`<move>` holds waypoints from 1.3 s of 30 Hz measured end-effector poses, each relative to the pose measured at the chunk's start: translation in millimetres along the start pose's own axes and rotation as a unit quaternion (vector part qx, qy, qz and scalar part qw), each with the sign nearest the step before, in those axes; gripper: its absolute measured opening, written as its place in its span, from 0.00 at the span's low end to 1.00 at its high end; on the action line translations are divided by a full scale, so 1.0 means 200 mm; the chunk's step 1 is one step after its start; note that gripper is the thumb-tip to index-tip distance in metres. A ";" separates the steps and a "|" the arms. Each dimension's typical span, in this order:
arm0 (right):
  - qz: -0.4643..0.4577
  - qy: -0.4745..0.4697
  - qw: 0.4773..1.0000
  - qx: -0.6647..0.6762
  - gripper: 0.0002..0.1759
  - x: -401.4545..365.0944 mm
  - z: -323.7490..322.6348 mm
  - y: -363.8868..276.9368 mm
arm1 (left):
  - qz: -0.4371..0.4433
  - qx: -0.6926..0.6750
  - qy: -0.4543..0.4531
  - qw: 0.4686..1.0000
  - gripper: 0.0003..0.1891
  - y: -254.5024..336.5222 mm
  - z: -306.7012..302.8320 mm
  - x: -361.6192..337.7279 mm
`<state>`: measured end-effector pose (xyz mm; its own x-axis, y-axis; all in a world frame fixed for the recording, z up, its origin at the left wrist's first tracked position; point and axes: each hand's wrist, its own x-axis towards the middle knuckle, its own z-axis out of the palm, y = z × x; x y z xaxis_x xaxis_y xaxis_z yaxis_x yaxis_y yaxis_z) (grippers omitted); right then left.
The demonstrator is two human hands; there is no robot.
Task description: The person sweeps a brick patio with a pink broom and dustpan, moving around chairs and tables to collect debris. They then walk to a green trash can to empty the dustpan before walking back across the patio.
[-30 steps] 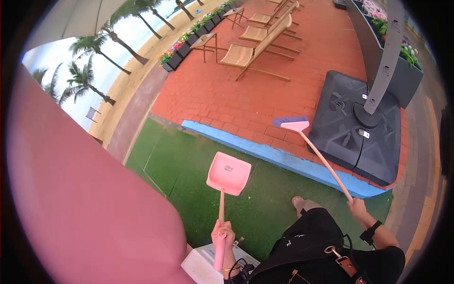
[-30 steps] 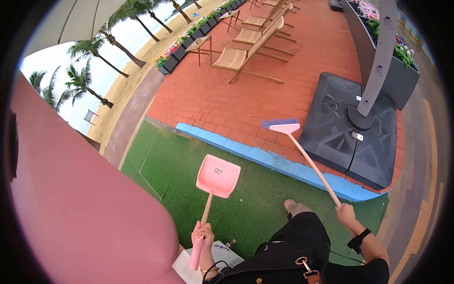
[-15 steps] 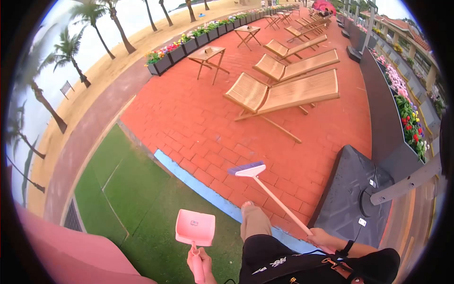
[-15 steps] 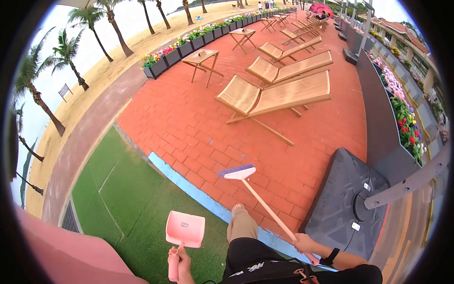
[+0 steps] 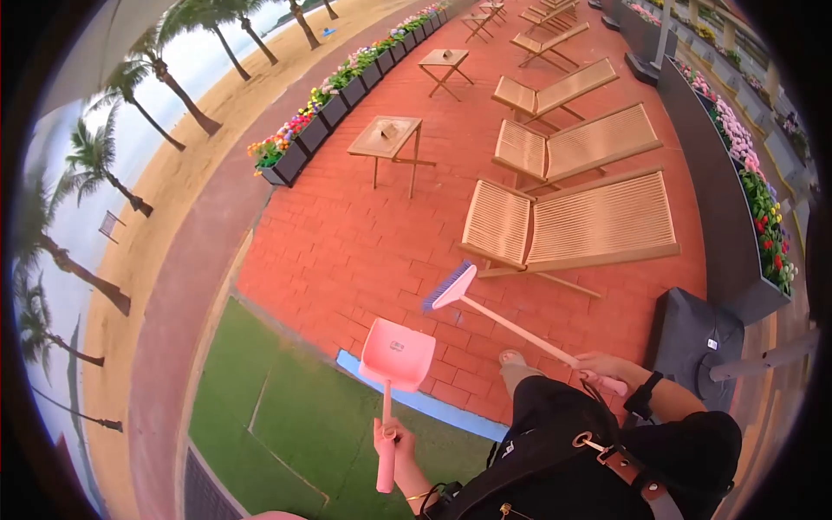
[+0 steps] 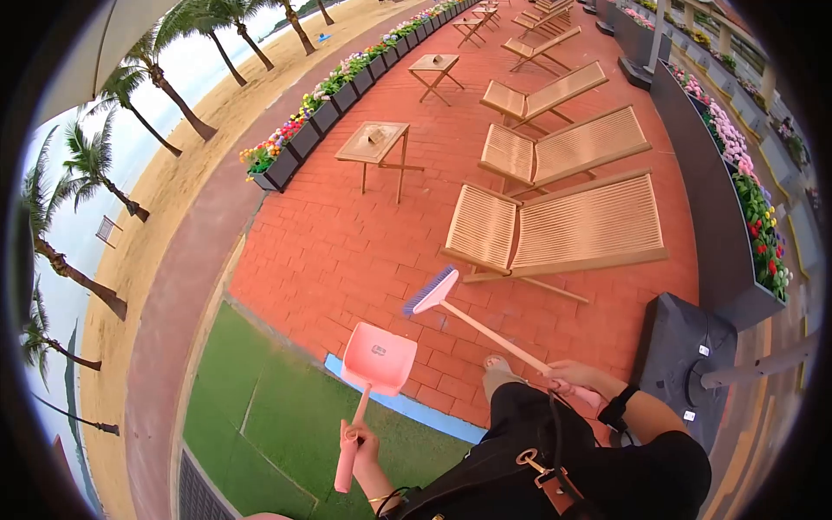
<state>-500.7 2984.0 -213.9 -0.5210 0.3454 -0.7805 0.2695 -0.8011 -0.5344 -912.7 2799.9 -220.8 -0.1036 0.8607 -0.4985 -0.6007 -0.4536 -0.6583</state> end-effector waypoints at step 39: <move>0.012 0.260 0.740 -0.620 0.20 3.72 0.80 -2.91 | 0.049 0.472 0.301 0.828 0.06 1.06 2.26 4.12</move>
<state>-1174.9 3630.0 -431.5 -0.2094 0.7386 -0.6409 0.9776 0.1436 -0.1539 -1483.8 3517.6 -517.4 0.0551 0.4317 -0.9004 -0.9936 0.1126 -0.0068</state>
